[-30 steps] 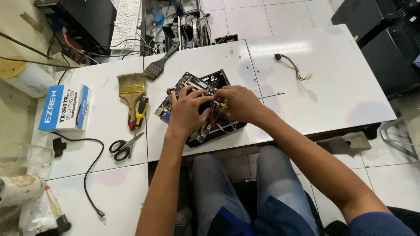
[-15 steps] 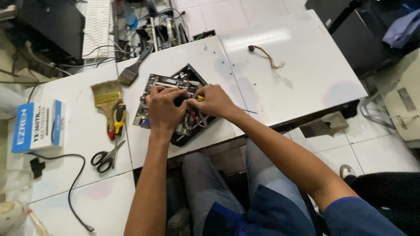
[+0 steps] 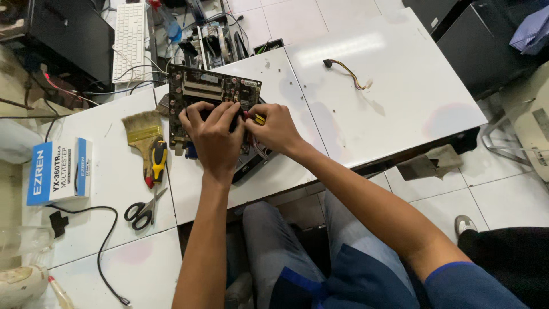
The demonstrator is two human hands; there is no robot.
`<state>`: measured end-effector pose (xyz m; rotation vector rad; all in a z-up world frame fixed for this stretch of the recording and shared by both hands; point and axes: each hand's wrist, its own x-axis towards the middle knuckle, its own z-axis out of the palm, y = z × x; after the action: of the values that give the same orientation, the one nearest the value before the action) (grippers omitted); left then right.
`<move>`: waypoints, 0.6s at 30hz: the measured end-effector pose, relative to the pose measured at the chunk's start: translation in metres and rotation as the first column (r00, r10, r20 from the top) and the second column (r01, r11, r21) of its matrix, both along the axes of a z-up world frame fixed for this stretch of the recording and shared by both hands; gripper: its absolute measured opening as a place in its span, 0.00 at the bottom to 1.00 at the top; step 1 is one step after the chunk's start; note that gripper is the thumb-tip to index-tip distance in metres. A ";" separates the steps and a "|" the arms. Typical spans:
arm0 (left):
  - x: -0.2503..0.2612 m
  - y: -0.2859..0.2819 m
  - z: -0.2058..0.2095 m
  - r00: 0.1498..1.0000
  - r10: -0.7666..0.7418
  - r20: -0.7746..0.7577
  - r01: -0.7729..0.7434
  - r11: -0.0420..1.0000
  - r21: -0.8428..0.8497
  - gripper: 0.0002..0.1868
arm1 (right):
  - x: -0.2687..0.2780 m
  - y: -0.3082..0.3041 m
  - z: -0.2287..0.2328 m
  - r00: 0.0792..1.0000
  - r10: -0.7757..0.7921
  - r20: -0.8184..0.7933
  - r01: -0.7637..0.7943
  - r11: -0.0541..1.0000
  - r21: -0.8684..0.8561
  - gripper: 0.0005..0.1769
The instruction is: The person works on a motherboard placed inside a computer case on a white table. They use a screwdriver to tighten screws and manipulate various wires and components on the board. The person also handles a small black component and adjusts connections throughout the process.
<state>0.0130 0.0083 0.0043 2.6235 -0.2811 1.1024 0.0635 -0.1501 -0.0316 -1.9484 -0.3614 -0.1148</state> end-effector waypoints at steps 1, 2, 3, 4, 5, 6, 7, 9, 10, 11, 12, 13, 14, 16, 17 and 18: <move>-0.002 -0.001 0.001 1.000 0.004 0.005 -0.004 1.000 0.002 0.16 | -0.002 0.000 0.003 1.000 0.004 0.005 -0.004 1.000 0.002 0.08; -0.004 -0.003 0.002 0.999 -0.007 0.044 0.008 1.000 -0.015 0.14 | -0.004 -0.001 0.006 0.999 -0.003 0.040 0.002 1.000 0.026 0.08; -0.008 -0.006 0.000 0.997 -0.019 0.077 0.022 0.999 -0.035 0.12 | -0.009 -0.002 0.007 0.998 -0.012 0.068 0.009 0.999 0.045 0.07; -0.008 -0.007 -0.002 0.997 -0.017 0.075 0.019 0.999 -0.036 0.12 | -0.009 -0.003 0.003 0.998 -0.009 0.066 0.007 0.999 0.044 0.07; -0.009 -0.008 -0.005 0.994 -0.013 0.107 0.016 1.000 -0.027 0.12 | -0.009 -0.004 0.000 0.997 -0.009 0.075 0.006 0.999 0.035 0.07; -0.010 -0.009 -0.007 0.990 -0.009 0.139 0.011 1.000 -0.018 0.13 | -0.009 -0.005 -0.004 0.996 -0.008 0.084 0.005 1.000 0.027 0.06; -0.012 -0.011 -0.007 0.991 -0.004 0.137 0.006 1.000 -0.019 0.13 | -0.008 -0.005 -0.005 0.997 -0.003 0.081 0.001 1.000 0.026 0.06; -0.015 -0.015 -0.005 0.986 -0.008 0.167 0.013 0.999 -0.032 0.13 | -0.007 -0.005 -0.007 0.996 -0.029 0.085 0.029 1.000 0.000 0.08; -0.012 -0.014 -0.012 0.986 -0.003 0.166 0.008 0.999 -0.032 0.13 | -0.008 -0.005 -0.003 0.996 -0.024 0.084 0.024 1.000 0.001 0.08; -0.009 -0.013 -0.019 0.984 0.026 0.176 -0.019 0.999 -0.039 0.14 | -0.009 -0.004 0.002 0.999 -0.041 0.020 0.041 0.999 0.011 0.11; -0.006 -0.013 -0.026 0.981 0.055 0.187 -0.047 0.998 -0.047 0.15 | -0.011 -0.004 0.006 0.997 -0.057 -0.044 0.058 0.998 0.021 0.14; -0.012 -0.016 -0.017 0.981 0.060 0.187 -0.052 0.998 -0.047 0.15 | -0.008 -0.003 0.001 0.998 -0.052 -0.044 0.053 0.998 0.021 0.14; -0.019 -0.020 -0.008 0.979 0.081 0.189 -0.082 0.997 -0.002 0.11 | -0.005 -0.003 -0.003 0.996 -0.054 -0.075 0.052 0.998 -0.028 0.14; -0.023 -0.025 -0.001 0.975 0.106 0.197 -0.116 0.992 0.041 0.06 | 0.003 -0.003 -0.010 0.993 -0.055 -0.101 0.048 0.996 -0.079 0.14; -0.023 -0.026 -0.003 0.972 0.130 0.198 -0.142 0.989 0.048 0.06 | 0.006 -0.005 -0.015 0.993 -0.040 -0.111 0.028 0.994 -0.108 0.13; -0.023 -0.027 -0.006 0.968 0.153 0.199 -0.167 0.984 0.055 0.05 | 0.008 -0.006 -0.019 0.992 -0.025 -0.122 0.009 0.991 -0.136 0.13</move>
<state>-0.0099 -0.0184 -0.0013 2.6417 -0.1517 1.4314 0.0719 -0.1562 -0.0507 -2.0813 -0.2765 0.0201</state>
